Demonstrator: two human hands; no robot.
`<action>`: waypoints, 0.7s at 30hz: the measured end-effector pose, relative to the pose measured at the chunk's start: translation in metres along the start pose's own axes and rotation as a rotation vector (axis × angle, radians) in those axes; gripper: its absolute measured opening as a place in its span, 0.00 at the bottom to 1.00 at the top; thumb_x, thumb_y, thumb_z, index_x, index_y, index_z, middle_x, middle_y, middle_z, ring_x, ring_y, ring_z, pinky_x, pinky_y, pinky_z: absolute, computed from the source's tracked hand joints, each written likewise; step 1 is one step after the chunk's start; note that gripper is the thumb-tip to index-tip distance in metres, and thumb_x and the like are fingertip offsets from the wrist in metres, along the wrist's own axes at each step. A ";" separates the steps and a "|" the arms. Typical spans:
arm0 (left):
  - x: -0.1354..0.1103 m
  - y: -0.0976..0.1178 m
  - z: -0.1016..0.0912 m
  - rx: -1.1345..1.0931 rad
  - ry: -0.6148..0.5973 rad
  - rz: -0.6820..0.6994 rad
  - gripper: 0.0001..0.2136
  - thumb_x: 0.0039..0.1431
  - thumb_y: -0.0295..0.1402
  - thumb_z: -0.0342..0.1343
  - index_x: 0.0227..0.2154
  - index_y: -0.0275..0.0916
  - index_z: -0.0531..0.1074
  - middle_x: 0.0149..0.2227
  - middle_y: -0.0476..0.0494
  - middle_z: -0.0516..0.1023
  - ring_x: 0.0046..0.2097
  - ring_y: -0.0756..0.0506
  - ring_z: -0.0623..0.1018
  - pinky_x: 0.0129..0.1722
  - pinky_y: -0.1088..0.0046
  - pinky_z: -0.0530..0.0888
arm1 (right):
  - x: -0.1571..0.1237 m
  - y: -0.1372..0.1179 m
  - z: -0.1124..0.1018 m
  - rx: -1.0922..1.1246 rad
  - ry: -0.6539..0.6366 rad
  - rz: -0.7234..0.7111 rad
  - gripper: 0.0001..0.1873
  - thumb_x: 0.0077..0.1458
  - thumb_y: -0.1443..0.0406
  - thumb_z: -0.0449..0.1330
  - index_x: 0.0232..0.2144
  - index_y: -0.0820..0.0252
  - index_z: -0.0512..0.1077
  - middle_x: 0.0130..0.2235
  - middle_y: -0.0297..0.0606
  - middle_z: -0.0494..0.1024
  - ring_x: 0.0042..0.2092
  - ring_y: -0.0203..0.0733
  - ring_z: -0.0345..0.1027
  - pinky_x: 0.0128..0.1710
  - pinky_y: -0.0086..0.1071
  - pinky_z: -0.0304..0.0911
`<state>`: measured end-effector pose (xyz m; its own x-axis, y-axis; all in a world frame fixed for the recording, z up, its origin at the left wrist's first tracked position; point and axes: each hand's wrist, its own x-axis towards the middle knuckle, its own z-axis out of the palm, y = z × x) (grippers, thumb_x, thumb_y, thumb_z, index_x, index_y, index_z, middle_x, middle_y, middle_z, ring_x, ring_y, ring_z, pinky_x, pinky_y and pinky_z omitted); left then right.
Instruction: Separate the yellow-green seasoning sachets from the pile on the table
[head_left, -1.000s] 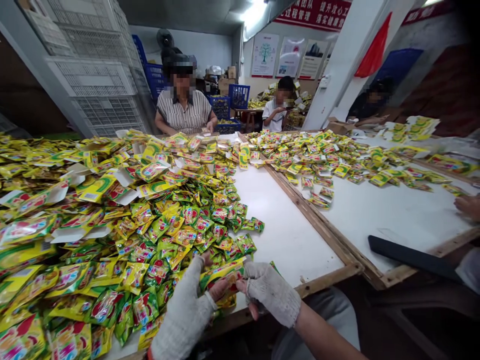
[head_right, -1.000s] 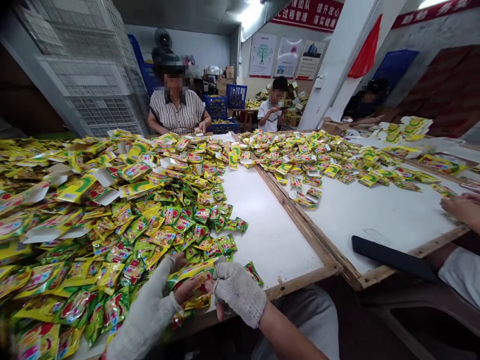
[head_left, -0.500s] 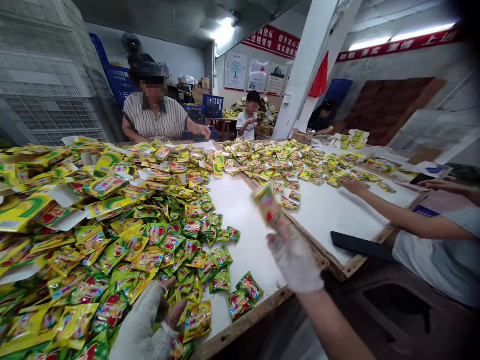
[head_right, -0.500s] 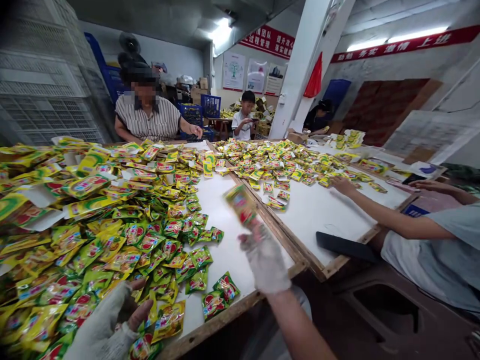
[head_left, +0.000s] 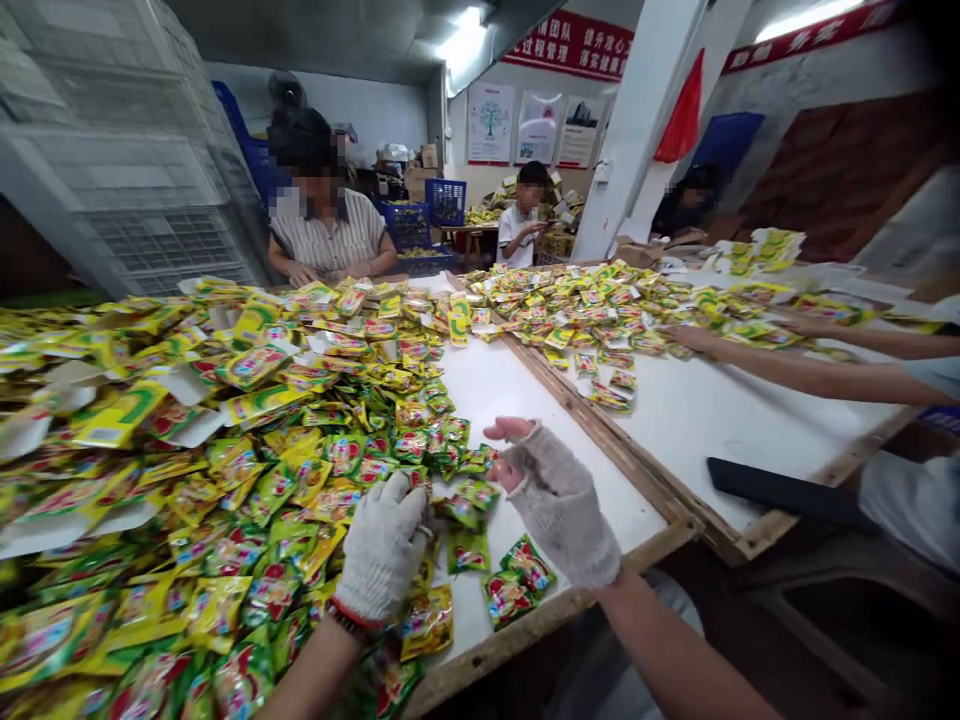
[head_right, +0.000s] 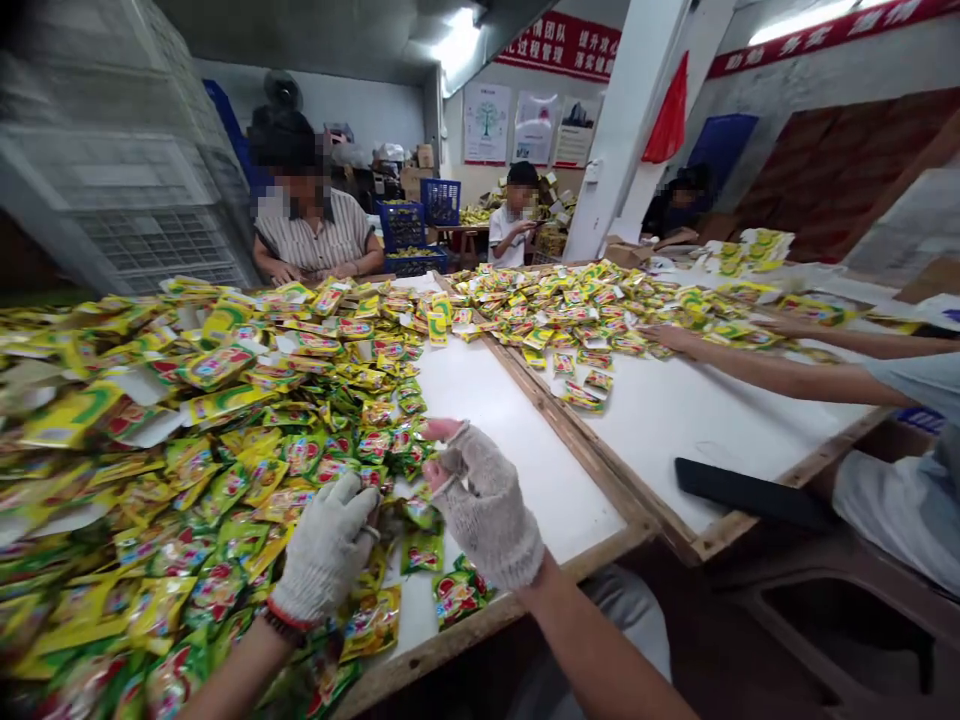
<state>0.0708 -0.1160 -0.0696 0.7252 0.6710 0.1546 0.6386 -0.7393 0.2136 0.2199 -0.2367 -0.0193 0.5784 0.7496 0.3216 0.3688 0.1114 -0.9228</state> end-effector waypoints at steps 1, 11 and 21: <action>-0.003 -0.002 -0.006 -0.090 0.028 -0.049 0.11 0.54 0.34 0.42 0.33 0.40 0.69 0.41 0.45 0.69 0.44 0.52 0.66 0.46 0.73 0.65 | 0.002 0.006 -0.001 -0.103 -0.094 -0.014 0.19 0.54 0.62 0.52 0.49 0.58 0.66 0.48 0.38 0.73 0.39 0.27 0.68 0.45 0.25 0.66; -0.035 -0.015 -0.022 -1.385 -0.093 -0.606 0.34 0.43 0.45 0.57 0.54 0.46 0.53 0.40 0.49 0.69 0.29 0.60 0.68 0.26 0.85 0.70 | 0.008 0.097 0.014 -0.790 -0.420 0.182 0.20 0.46 0.69 0.51 0.43 0.57 0.69 0.52 0.41 0.66 0.49 0.40 0.66 0.52 0.35 0.61; -0.042 -0.001 0.003 -1.636 -0.037 -0.802 0.30 0.35 0.41 0.65 0.43 0.42 0.60 0.32 0.53 0.69 0.28 0.57 0.72 0.32 0.74 0.76 | -0.007 0.043 0.018 -0.033 -0.282 0.400 0.27 0.52 0.49 0.50 0.45 0.64 0.66 0.36 0.40 0.75 0.26 0.28 0.66 0.23 0.21 0.59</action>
<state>0.0405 -0.1429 -0.0789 0.4240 0.7780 -0.4637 -0.0544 0.5329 0.8444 0.2184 -0.2256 -0.0648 0.4619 0.8773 -0.1305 0.1834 -0.2384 -0.9537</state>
